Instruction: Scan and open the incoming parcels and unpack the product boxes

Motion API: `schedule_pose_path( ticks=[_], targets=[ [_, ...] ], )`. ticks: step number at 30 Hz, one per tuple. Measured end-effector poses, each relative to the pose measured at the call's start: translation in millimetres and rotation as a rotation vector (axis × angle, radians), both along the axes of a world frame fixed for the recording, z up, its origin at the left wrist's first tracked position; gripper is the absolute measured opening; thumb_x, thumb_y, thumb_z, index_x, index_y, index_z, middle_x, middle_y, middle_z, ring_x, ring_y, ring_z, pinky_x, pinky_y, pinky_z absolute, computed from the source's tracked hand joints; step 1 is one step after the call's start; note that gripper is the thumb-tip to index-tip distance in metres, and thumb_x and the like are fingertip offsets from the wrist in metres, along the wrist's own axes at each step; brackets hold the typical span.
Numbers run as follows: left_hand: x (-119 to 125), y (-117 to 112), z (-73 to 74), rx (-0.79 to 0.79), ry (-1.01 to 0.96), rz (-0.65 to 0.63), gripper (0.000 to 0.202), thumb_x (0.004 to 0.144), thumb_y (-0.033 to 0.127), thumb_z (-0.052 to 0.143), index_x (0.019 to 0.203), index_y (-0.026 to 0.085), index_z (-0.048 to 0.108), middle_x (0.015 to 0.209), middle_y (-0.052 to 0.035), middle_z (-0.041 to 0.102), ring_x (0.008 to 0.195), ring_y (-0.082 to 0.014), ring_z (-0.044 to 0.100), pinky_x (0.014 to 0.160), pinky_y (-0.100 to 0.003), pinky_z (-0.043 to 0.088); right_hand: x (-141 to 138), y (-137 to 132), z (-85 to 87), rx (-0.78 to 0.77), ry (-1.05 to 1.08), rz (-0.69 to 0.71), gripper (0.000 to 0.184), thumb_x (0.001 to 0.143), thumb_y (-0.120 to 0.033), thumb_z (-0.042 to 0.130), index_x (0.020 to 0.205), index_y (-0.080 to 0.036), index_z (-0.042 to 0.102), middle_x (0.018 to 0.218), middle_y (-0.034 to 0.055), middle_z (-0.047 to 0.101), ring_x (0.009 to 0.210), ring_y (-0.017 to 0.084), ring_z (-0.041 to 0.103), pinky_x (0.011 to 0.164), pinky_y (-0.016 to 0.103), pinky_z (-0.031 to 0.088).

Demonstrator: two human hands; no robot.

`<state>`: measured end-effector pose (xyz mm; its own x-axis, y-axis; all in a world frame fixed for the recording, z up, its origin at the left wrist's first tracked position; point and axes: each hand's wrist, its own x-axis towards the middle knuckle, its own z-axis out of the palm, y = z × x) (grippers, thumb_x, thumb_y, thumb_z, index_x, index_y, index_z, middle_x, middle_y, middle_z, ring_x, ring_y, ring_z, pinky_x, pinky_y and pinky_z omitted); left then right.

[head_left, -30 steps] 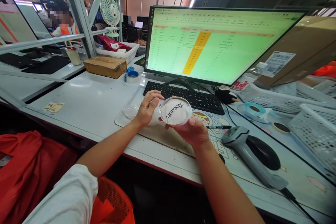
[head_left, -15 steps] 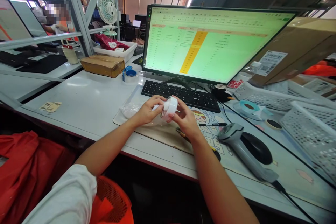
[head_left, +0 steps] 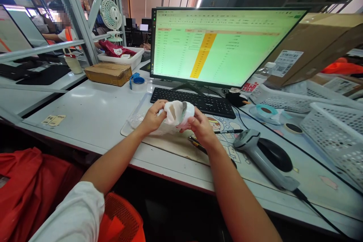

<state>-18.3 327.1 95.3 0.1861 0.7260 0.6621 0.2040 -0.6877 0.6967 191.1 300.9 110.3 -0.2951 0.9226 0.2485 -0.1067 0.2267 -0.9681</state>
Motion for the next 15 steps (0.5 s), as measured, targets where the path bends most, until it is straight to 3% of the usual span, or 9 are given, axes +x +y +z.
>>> schedule_pose_path(
  ticks=[3, 5, 10, 15],
  targets=[
    [6, -8, 0.1, 0.142, 0.156, 0.136, 0.014, 0.093, 0.026, 0.051, 0.089, 0.019, 0.062, 0.118, -0.0099, 0.067, 0.116, -0.0247, 0.057, 0.107, -0.041, 0.043, -5, 0, -3.3, 0.034, -0.174, -0.063, 0.095, 0.071, -0.063, 0.087, 0.148, -0.022, 0.050, 0.125, 0.0130, 0.066, 0.083, 0.021, 0.069, 0.059, 0.031, 0.062],
    [8, -11, -0.4, 0.208, 0.195, 0.128, 0.015, 0.094, 0.022, 0.049, 0.099, 0.019, 0.063, 0.120, -0.0104, 0.066, 0.117, -0.0248, 0.056, 0.107, -0.042, 0.043, -7, -1, -4.6, 0.031, -0.219, -0.038, 0.096, 0.073, -0.068, 0.083, 0.149, -0.020, 0.051, 0.120, 0.0131, 0.068, 0.083, 0.022, 0.069, 0.060, 0.032, 0.062],
    [8, -12, -1.3, 0.191, 0.190, -0.021, 0.030, 0.101, 0.038, 0.049, 0.121, 0.019, 0.060, 0.122, -0.0130, 0.059, 0.117, -0.0243, 0.058, 0.106, -0.041, 0.047, -7, -4, -1.2, -0.012, -0.150, 0.134, 0.092, 0.076, -0.080, 0.073, 0.143, -0.019, 0.060, 0.112, 0.0123, 0.072, 0.087, 0.026, 0.071, 0.066, 0.037, 0.064],
    [10, -14, -1.3, 0.188, 0.203, 0.048, 0.031, 0.096, 0.039, 0.060, 0.119, 0.020, 0.064, 0.131, -0.0134, 0.055, 0.123, -0.0280, 0.053, 0.112, -0.046, 0.042, -7, -4, -1.6, -0.046, -0.090, 0.184, 0.080, 0.080, -0.073, 0.075, 0.139, -0.021, 0.064, 0.124, 0.0124, 0.069, 0.093, 0.024, 0.070, 0.072, 0.036, 0.065]
  ],
)
